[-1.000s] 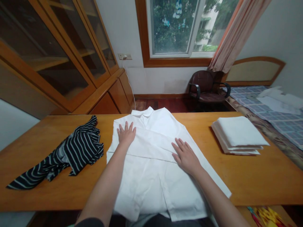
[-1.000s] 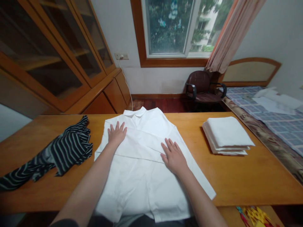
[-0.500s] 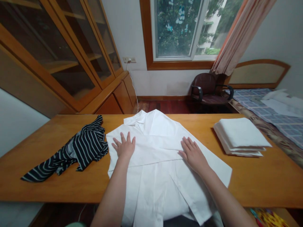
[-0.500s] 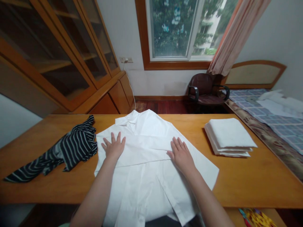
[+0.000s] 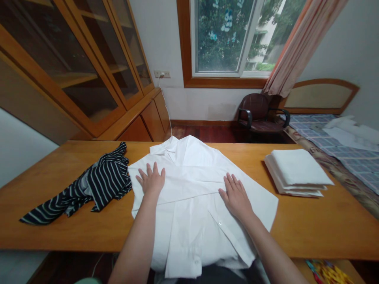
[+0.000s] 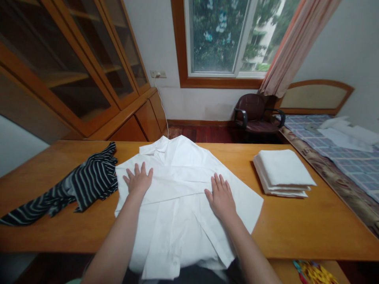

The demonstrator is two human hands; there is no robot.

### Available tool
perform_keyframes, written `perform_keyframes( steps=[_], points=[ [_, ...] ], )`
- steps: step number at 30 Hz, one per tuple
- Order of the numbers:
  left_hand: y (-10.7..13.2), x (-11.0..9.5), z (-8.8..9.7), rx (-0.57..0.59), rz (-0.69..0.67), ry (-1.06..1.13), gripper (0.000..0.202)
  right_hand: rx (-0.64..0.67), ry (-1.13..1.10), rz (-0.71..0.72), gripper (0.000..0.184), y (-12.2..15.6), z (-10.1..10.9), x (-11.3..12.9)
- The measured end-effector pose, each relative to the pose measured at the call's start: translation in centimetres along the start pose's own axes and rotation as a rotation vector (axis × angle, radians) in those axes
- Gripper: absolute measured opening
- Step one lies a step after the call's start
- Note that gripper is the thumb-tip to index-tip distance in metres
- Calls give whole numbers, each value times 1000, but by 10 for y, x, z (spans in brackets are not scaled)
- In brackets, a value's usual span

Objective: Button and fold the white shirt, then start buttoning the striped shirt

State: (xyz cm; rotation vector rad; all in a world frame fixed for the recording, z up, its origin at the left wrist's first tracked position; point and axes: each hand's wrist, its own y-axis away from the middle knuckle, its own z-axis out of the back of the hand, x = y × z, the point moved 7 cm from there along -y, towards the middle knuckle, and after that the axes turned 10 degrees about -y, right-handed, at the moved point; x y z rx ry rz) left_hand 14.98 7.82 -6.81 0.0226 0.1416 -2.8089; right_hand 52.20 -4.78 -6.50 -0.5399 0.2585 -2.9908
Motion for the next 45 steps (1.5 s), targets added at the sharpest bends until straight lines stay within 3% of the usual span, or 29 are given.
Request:
perform_keyframes(
  steps=[4,7,10,13,24,28,31,34,36,40,45],
  points=[
    [2,-4,11,-78,-47,12,66,45,-8,24,66,-22,-3,-5],
    [7,-16,18,-114,-186,5,57,74,-16,41,66,-38,-5,-9],
    [16,-30,16,-64,-380,-24,52,102,-22,66,65,-53,-7,-13],
    [28,-37,10,-12,-488,-65,54,128,-25,97,64,-66,-7,-19],
    [72,-46,12,31,-367,-151,59,164,-62,322,58,-102,-5,-40],
    [79,-41,14,112,-406,-109,59,151,-110,349,56,-106,-3,-43],
    [67,-21,25,67,-457,16,52,136,-132,343,54,-105,-2,-45],
    [40,22,45,-167,-341,76,51,120,-163,342,53,-104,0,-45],
    [21,55,49,-242,-242,82,56,119,-180,344,53,-104,2,-45],
    [-10,110,35,-213,-98,107,68,126,-202,343,52,-105,4,-45],
    [-29,142,23,-208,-95,110,69,119,-186,355,52,-107,3,-46]
  ],
)
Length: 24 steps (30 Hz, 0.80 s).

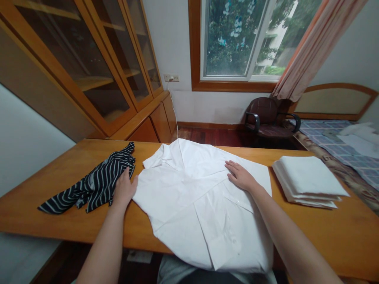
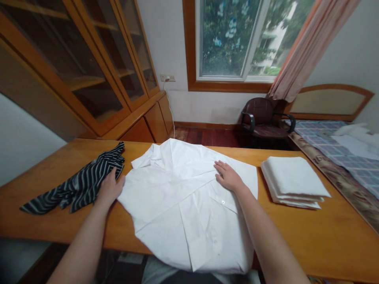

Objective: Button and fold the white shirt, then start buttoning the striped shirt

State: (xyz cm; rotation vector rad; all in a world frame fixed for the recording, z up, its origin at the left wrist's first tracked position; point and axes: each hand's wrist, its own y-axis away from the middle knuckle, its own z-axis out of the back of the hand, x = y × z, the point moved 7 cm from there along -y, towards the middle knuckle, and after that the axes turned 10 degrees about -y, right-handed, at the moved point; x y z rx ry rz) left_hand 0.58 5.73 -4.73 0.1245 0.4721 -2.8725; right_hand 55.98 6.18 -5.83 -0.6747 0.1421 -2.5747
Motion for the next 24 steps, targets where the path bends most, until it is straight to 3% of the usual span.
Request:
perform_keyframes(
  steps=[4,7,9,13,17,20,24],
  points=[
    [-8,8,-2,4,-17,-59,64,4,19,19,52,-2,-1,-1],
    [-12,-8,4,-46,-95,-70,53,17,52,44,52,-6,-2,0],
    [-12,-36,11,-84,-220,-58,45,29,79,65,52,-9,-3,1],
    [-5,-116,13,-33,-521,5,43,50,153,99,52,-16,-5,4],
    [8,-187,-8,111,-696,-5,47,25,259,96,50,-19,-3,10],
    [16,-213,-30,215,-732,-21,53,-33,330,8,50,-17,-1,18],
    [19,-216,-40,213,-665,-55,55,-145,294,-229,54,3,-6,34]
  ],
)
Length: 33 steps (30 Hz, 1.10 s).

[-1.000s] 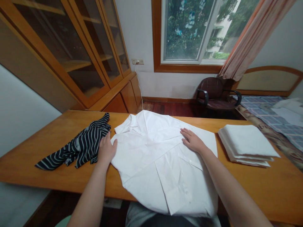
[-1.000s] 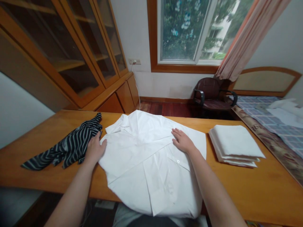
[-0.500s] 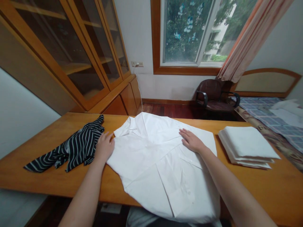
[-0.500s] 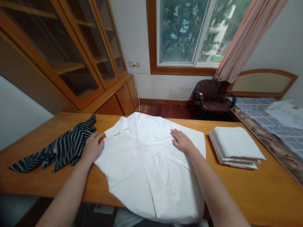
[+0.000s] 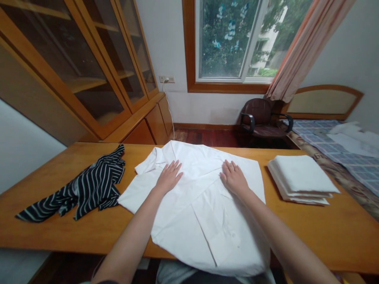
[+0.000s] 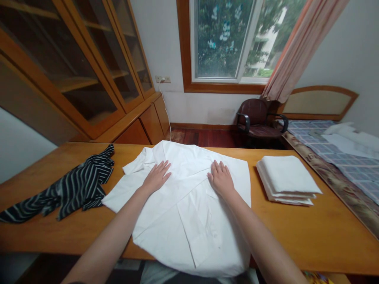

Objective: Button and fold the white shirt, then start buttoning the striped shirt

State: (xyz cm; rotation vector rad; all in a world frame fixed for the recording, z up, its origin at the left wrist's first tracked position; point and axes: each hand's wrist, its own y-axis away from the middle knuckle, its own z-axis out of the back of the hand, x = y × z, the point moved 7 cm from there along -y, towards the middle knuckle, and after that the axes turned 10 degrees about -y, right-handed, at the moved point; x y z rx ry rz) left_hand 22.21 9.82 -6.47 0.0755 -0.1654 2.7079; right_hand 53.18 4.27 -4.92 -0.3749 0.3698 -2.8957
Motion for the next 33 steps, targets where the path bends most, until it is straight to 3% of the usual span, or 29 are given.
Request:
perform_keyframes(
  steps=[6,10,17,22,27,33],
  points=[
    [15,6,3,51,97,-31,55,-23,-133,-139,63,53,-13,25],
    [28,6,2,78,172,-43,56,-7,-145,-165,66,56,-16,17],
    [47,-6,2,129,298,-29,59,67,-121,-255,65,21,-12,-28],
    [35,-10,16,125,295,-65,57,15,-124,-319,56,-1,-9,-44],
    [-6,-24,37,-44,142,-71,51,-58,-170,-211,55,-37,-10,-17],
    [-34,-38,11,23,111,-6,56,112,-168,-80,56,-75,-40,31]
  ],
)
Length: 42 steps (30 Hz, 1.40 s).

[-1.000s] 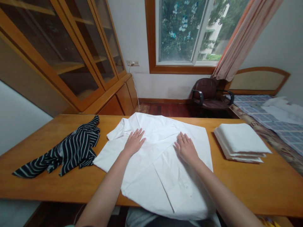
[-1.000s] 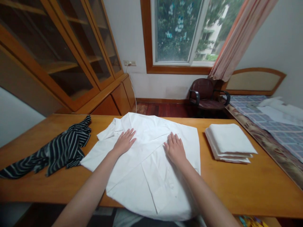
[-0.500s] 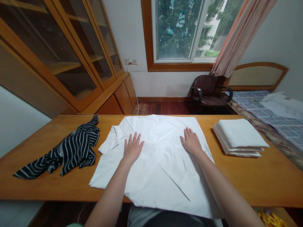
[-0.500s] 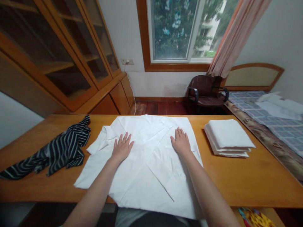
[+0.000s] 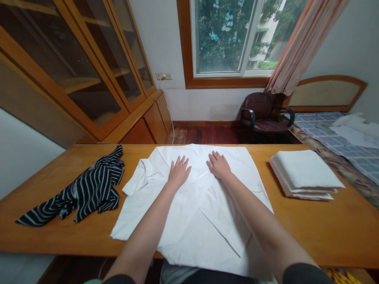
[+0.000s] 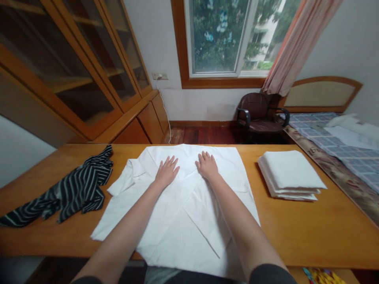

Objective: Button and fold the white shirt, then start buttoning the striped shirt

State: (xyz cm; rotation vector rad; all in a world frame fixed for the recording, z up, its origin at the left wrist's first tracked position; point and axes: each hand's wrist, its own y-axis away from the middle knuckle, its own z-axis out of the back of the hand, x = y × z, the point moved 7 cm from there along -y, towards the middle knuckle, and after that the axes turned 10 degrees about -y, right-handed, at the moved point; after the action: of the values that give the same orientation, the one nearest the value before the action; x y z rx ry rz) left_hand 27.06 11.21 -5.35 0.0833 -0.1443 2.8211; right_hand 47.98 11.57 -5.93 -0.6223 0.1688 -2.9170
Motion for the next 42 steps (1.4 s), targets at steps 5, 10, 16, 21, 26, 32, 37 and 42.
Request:
perform_keyframes(
  steps=[5,10,16,21,26,32,37,42],
  points=[
    [3,2,-11,25,20,9,57,-11,30,-65,58,-14,0,-22],
    [4,4,-11,9,30,8,57,-50,42,-213,67,-10,24,-104],
    [3,3,-14,1,48,-1,57,-131,14,-297,66,10,55,-164],
    [1,5,-17,-2,66,11,58,-210,7,-229,58,14,61,-111],
    [-2,8,-18,16,110,24,59,-75,-41,-42,60,37,11,-9],
    [-3,10,-18,8,117,18,60,-7,-19,30,66,78,-8,25],
    [-4,10,-19,27,115,6,60,-28,49,-61,64,90,17,-25],
    [-3,9,-15,32,118,-33,61,-31,121,-150,64,107,37,-78]
  ],
)
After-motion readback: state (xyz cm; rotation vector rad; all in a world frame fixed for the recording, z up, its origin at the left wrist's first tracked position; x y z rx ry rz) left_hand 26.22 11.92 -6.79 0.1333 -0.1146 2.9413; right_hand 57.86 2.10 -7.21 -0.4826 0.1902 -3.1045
